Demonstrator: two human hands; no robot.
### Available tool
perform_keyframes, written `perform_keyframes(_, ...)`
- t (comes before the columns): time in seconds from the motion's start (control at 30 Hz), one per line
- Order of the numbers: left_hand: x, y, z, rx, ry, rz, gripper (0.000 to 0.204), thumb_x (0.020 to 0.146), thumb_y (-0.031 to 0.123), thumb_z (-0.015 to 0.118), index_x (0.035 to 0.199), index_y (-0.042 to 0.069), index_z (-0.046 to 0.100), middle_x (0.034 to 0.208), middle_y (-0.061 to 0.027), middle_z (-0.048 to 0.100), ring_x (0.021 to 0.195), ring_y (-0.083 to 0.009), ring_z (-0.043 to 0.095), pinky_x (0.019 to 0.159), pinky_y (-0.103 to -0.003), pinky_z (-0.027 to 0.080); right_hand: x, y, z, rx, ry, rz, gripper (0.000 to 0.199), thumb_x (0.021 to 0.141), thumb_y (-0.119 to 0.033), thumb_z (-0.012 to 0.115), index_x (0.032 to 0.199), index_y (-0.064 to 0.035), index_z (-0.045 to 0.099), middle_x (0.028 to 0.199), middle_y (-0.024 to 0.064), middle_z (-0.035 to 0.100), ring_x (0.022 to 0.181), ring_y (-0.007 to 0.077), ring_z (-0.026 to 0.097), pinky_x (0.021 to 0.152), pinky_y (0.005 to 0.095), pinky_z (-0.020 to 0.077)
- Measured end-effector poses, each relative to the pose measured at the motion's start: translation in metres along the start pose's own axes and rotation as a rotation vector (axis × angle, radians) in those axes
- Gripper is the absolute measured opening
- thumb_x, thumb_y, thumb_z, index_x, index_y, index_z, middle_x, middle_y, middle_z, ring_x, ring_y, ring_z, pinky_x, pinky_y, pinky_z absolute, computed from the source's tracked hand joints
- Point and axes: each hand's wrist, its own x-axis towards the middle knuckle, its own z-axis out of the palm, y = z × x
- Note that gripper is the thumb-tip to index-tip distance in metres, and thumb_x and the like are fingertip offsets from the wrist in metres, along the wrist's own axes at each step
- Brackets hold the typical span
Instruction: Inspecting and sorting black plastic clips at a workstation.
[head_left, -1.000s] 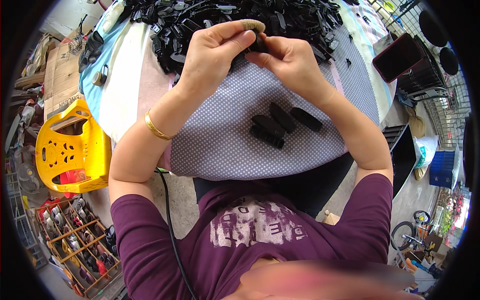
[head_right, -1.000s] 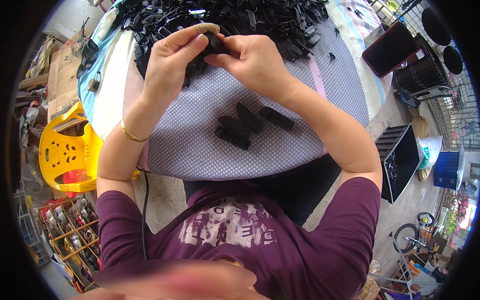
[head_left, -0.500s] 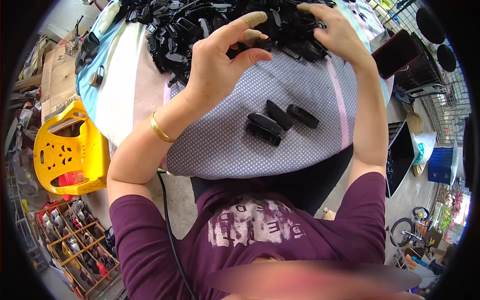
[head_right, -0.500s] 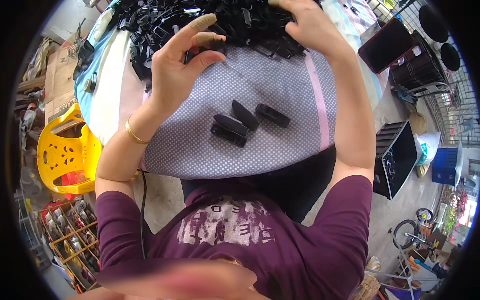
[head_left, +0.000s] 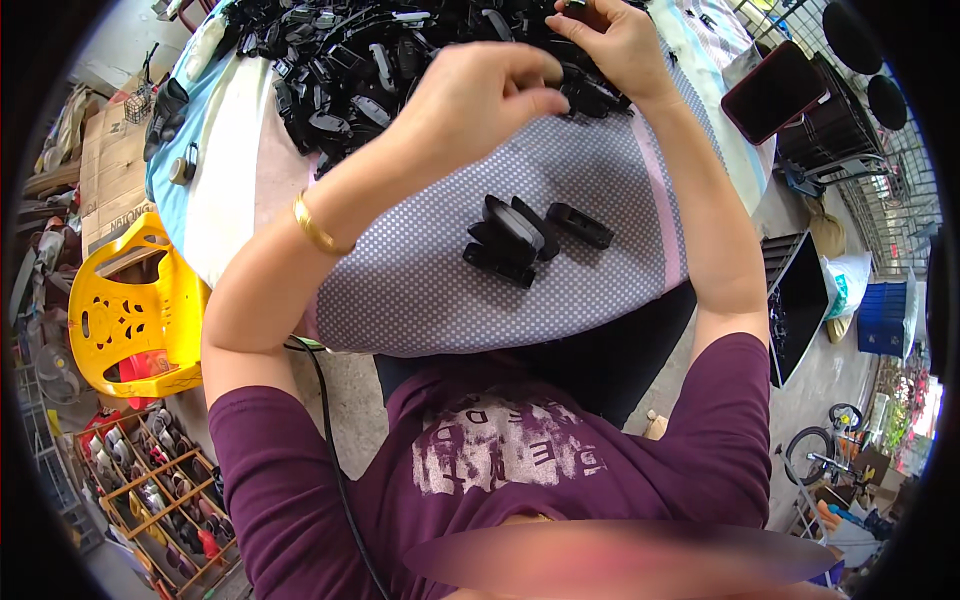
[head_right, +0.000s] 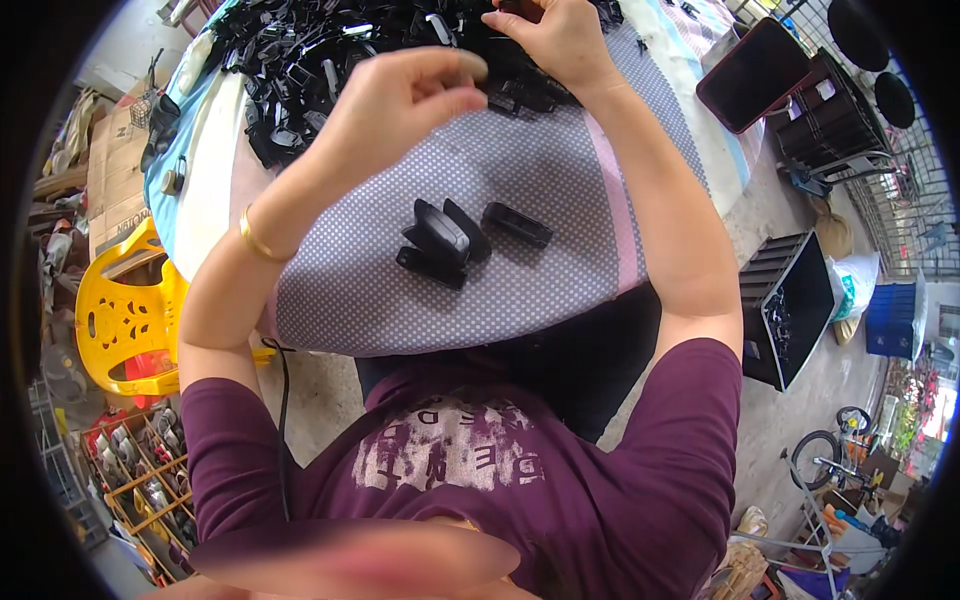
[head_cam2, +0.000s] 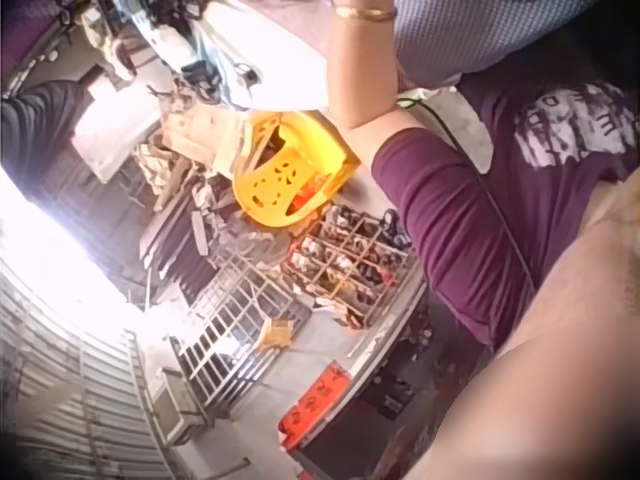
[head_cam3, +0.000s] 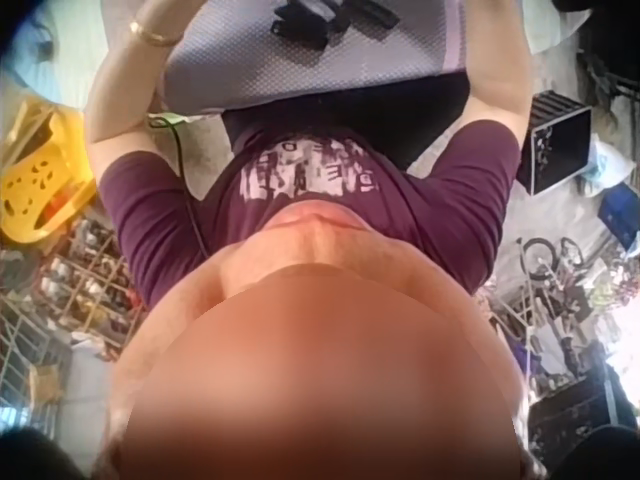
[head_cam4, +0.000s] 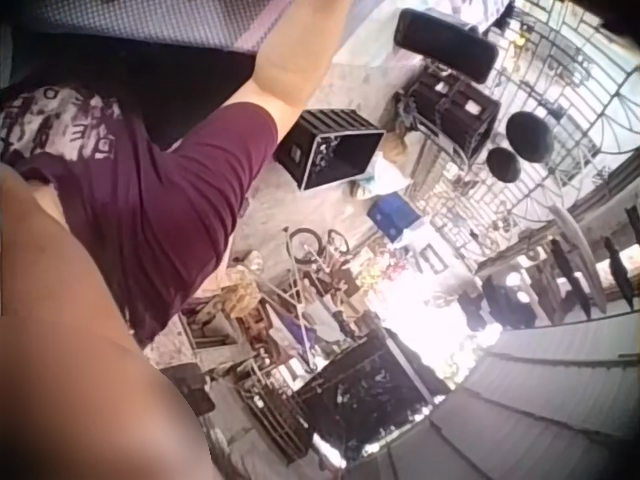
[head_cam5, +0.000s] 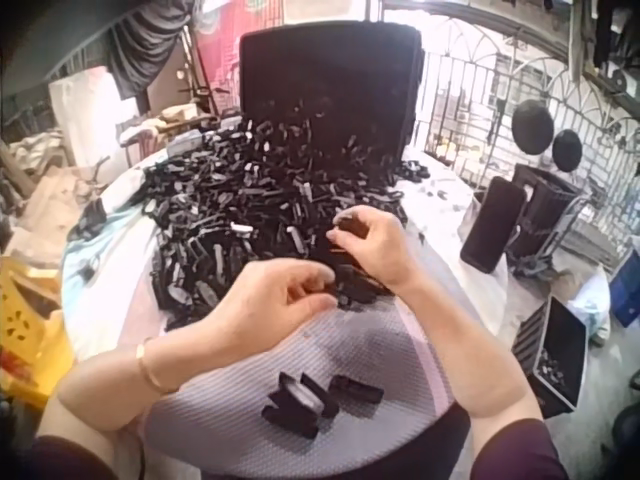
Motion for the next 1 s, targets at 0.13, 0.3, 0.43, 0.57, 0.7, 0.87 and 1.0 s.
perform_keyframes(0.13, 0.030, -0.004, 0.004, 0.485, 0.309, 0.423, 0.041, 0.074, -0.001, 0.060, 0.113, 0.002, 0.051, 0.086, -0.0100, 0.058, 0.077, -0.0271, 0.056, 0.074, -0.033, 0.046, -0.003, -0.006, 0.005, 0.229, 0.035, 0.178, 0.020, 0.078, -0.014, 0.066, 0.089, 0.0019, 0.062, 0.079, 0.0063, 0.065, 0.068, 0.0107, 0.059, 0.063, 0.0231, 0.0479)
perform_keyframes(0.3, 0.039, -0.021, 0.017, 0.364, 0.251, 0.352, 0.046, 0.069, -0.005, 0.062, 0.114, 0.001, 0.052, 0.085, -0.0116, 0.060, 0.080, -0.0278, 0.056, 0.078, -0.033, 0.046, -0.003, -0.012, 0.004, 0.736, 0.028, 0.553, 0.019, 0.085, -0.016, 0.060, 0.098, -0.0018, 0.061, 0.081, 0.0010, 0.062, 0.069, 0.0097, 0.059, 0.061, 0.0203, 0.0483)
perform_keyframes(0.43, 0.022, -0.027, 0.002, 0.068, 0.215, -0.001, 0.043, 0.075, 0.012, 0.070, 0.116, 0.005, 0.057, 0.084, -0.0027, 0.061, 0.067, -0.0064, 0.054, 0.063, -0.020, 0.047, -0.001, -0.016, 0.001, 0.686, 0.070, 0.356, 0.023, 0.089, -0.015, 0.055, 0.108, -0.0036, 0.057, 0.082, -0.0001, 0.059, 0.073, 0.0096, 0.058, 0.063, 0.0212, 0.0500)
perform_keyframes(0.57, 0.007, -0.033, -0.013, -0.650, 0.179, -0.244, 0.037, 0.080, 0.004, 0.064, 0.116, 0.001, 0.056, 0.086, -0.0043, 0.062, 0.074, -0.0108, 0.060, 0.067, -0.022, 0.052, -0.010, -0.049, -0.001, 0.698, -0.244, 0.416, 0.033, 0.092, -0.010, 0.047, 0.124, -0.0038, 0.046, 0.085, 0.0007, 0.053, 0.083, 0.0118, 0.056, 0.069, 0.0266, 0.0531)
perform_keyframes(0.7, -0.004, -0.035, -0.019, -0.837, 0.168, -0.306, 0.035, 0.080, 0.000, 0.062, 0.115, 0.000, 0.055, 0.090, -0.0081, 0.062, 0.082, -0.0138, 0.062, 0.075, -0.025, 0.054, -0.019, -0.054, 0.007, 0.723, -0.302, 0.407, 0.033, 0.088, -0.009, 0.051, 0.120, -0.0025, 0.048, 0.089, 0.0030, 0.056, 0.084, 0.0137, 0.058, 0.070, 0.0266, 0.0530)
perform_keyframes(0.87, -0.008, -0.034, -0.020, -0.659, 0.196, -0.203, 0.035, 0.079, 0.000, 0.063, 0.114, -0.001, 0.056, 0.094, -0.0093, 0.064, 0.078, -0.0131, 0.063, 0.072, -0.024, 0.054, -0.025, -0.055, 0.016, 0.633, -0.208, 0.278, 0.026, 0.086, -0.015, 0.060, 0.105, 0.0016, 0.058, 0.094, 0.0097, 0.062, 0.079, 0.0159, 0.064, 0.064, 0.0234, 0.0544)
perform_keyframes(1.0, -0.010, -0.037, -0.021, -0.615, 0.212, -0.205, 0.036, 0.079, 0.000, 0.064, 0.114, 0.000, 0.056, 0.095, -0.0092, 0.064, 0.078, -0.0125, 0.063, 0.072, -0.023, 0.054, -0.024, -0.055, 0.016, 0.586, -0.244, 0.304, 0.020, 0.084, -0.014, 0.062, 0.100, -0.0027, 0.062, 0.088, 0.0055, 0.065, 0.073, 0.0127, 0.064, 0.062, 0.0222, 0.0533)
